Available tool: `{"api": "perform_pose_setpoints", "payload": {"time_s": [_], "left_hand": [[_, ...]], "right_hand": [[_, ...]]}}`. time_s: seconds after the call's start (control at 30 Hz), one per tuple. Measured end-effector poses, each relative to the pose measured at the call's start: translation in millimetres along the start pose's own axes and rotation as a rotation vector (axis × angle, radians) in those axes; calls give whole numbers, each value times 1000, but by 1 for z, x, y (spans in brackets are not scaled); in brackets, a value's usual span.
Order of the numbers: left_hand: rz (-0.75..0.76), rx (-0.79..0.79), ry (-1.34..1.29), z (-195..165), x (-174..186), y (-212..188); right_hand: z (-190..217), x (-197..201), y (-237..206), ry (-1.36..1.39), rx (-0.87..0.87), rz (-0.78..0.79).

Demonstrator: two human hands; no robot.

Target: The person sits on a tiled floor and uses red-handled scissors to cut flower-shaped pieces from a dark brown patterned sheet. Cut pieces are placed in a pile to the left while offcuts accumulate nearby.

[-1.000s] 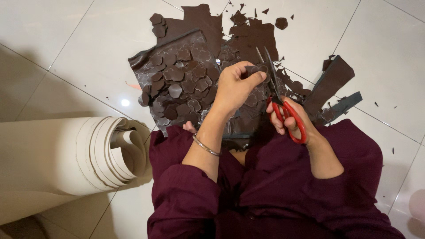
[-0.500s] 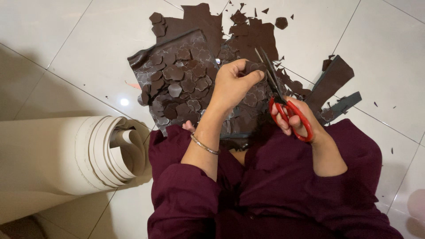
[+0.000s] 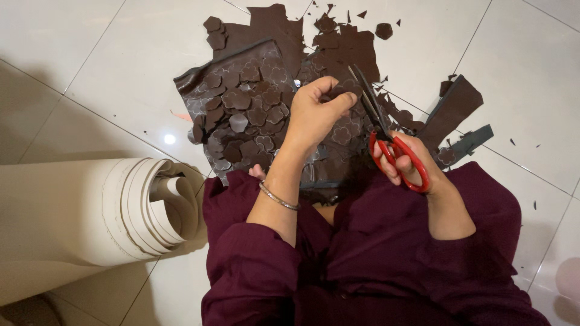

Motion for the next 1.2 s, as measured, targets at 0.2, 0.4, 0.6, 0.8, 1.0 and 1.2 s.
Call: {"api": "perform_pose_setpoints", "payload": {"time_s": [0.2,0.4,0.6,0.8,1.0,1.2], "left_hand": [[0,61,-86,8,0,2],[-6,49,-171,10,1,5],[-51,54,-171,11,8,7],[4,31,-161,12,2,5],[44,57,-139,19,-8,4],[111,108,-70,27,-19,0]], "right_hand": [[3,0,1,-10,25,6],[6,1,-2,-45,63,5],[2,9,-3,-97,40,-70],[2,-2,-1,-78,-7,-33],[5,-12,1,-124,-39,-45],[7,-13,5,-130,-39,-55]]}}
Point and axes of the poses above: each hand's wrist, its own y-axis towards the middle knuckle, its own x-axis out of the back of the hand, z = x × y, the point moved 9 cm from there along y, towards the middle knuckle, and after that the axes turned 1 degree about x, right-handed, at the moved point
